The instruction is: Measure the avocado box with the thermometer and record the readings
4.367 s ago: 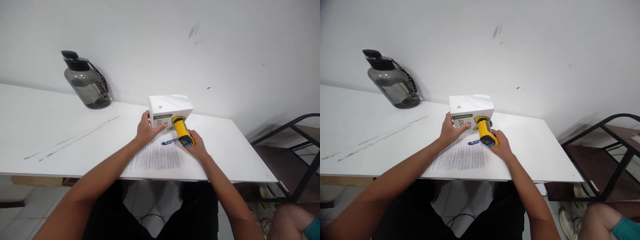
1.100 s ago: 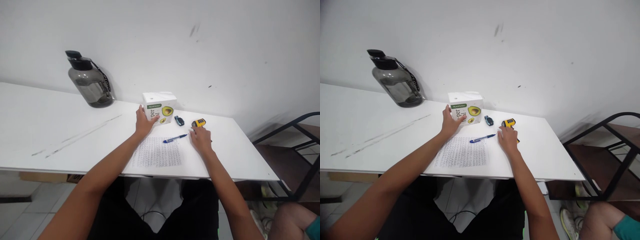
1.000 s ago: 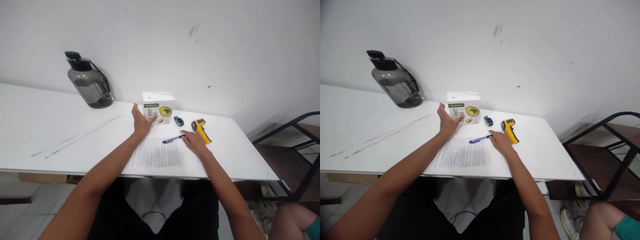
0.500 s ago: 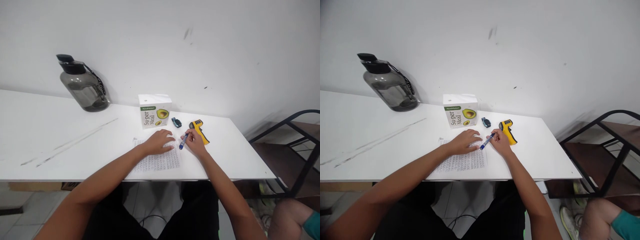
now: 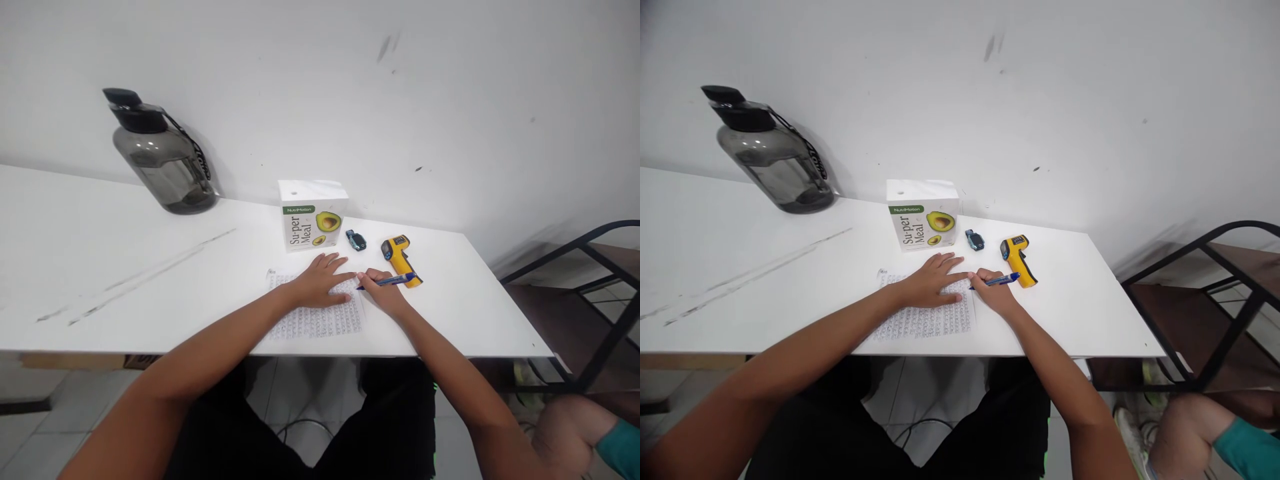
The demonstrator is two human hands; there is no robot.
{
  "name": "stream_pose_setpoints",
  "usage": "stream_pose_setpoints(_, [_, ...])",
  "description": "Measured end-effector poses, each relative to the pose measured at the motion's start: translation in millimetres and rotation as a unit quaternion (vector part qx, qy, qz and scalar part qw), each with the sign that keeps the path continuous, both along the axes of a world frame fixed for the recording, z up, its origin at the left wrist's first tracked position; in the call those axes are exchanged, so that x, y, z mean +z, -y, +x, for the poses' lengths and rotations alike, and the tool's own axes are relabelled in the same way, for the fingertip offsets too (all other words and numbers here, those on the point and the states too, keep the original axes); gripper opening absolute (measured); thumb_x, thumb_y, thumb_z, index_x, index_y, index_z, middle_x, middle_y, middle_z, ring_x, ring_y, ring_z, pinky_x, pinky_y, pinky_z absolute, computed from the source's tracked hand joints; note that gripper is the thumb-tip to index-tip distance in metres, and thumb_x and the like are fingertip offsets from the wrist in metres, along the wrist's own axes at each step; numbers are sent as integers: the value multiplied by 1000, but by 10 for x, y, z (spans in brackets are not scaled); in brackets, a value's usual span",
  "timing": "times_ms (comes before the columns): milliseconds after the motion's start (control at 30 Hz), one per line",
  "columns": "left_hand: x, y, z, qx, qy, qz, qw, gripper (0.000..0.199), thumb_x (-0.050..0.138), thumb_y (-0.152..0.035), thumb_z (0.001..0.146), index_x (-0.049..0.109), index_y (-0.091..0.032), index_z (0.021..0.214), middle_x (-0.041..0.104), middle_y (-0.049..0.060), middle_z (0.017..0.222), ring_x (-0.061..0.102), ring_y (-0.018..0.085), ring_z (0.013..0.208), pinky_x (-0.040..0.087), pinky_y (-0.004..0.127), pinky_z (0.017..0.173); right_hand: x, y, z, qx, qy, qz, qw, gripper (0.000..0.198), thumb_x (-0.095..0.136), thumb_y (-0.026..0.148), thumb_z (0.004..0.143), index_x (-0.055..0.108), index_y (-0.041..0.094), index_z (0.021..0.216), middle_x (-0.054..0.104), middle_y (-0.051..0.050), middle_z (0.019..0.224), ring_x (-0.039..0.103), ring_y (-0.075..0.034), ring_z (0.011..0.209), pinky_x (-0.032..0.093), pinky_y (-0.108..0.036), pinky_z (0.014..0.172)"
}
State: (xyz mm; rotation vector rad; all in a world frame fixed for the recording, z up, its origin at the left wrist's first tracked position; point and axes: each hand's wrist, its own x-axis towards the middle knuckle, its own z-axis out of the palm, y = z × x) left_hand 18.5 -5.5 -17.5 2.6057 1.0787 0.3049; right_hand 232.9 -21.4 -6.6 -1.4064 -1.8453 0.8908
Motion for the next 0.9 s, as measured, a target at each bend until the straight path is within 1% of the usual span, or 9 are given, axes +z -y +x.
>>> stream_pose_setpoints(100, [-4, 1, -2, 0, 14, 2, 1000, 64, 47, -66, 86, 45, -35, 142, 25, 7, 160, 15, 37, 148, 12, 59, 117, -9, 9, -2, 9, 6, 3, 1000, 41, 52, 50, 85, 48, 21, 55, 52, 2, 55, 48, -15, 58, 35, -27, 55])
stream_pose_setpoints(200, [-3, 1, -2, -2, 15, 2, 1000, 65, 47, -67, 86, 46, -33, 141, 25, 8, 160, 16, 37, 147, 13, 59, 116, 0, 18, -10, 22, 5, 0, 1000, 41, 52, 50, 84, 49, 21, 56, 53, 2, 56, 48, -15, 58, 35, -27, 55])
stream_pose_setpoints(300, [-2, 0, -1, -5, 6, 2, 1000, 66, 45, -67, 86, 45, -33, 143, 24, 9, 160, 15, 38, 148, 13, 59, 116, 7, 17, -21, 24, 2, -3, 1000, 39, 52, 49, 84, 51, 21, 57, 55, 1, 58, 49, -15, 59, 37, -27, 57])
stream_pose_setpoints(433, [-7, 0, -3, -4, 15, 5, 1000, 67, 46, -68, 86, 44, -33, 143, 26, 8, 159, 16, 37, 147, 14, 58, 117, -4, 2, -12, 35, 12, -4, 999, 38, 52, 45, 84, 51, 21, 56, 55, 1, 57, 49, -14, 58, 36, -27, 56])
stream_pose_setpoints(533, [-7, 1, -6, -5, 18, 5, 1000, 67, 46, -68, 86, 44, -34, 143, 27, 8, 159, 16, 37, 147, 14, 58, 117, -14, -7, 5, 43, 17, -7, 999, 36, 52, 44, 84, 55, 20, 57, 58, 1, 58, 51, -15, 60, 37, -27, 57])
stream_pose_setpoints(633, [-1, 3, -5, -5, 17, 4, 1000, 66, 46, -68, 86, 45, -33, 143, 27, 8, 159, 16, 37, 147, 14, 58, 117, -18, -9, 12, 35, 9, -8, 999, 37, 52, 46, 84, 56, 20, 57, 60, 0, 60, 54, -16, 62, 39, -28, 59])
stream_pose_setpoints(767, [2, 3, -2, -4, 20, -1, 1000, 66, 46, -68, 86, 46, -34, 142, 28, 7, 159, 16, 37, 147, 13, 58, 117, -12, 0, -1, 21, 8, -1, 1000, 38, 52, 46, 85, 53, 21, 56, 58, 0, 59, 53, -16, 61, 38, -28, 58])
stream_pose_setpoints(900, [-3, -3, -3, -7, 11, -3, 1000, 68, 43, -69, 86, 43, -33, 144, 25, 8, 160, 15, 37, 148, 11, 58, 117, -8, 7, -5, 15, 11, 3, 1000, 36, 51, 44, 84, 53, 21, 58, 58, 0, 59, 52, -16, 61, 37, -28, 58])
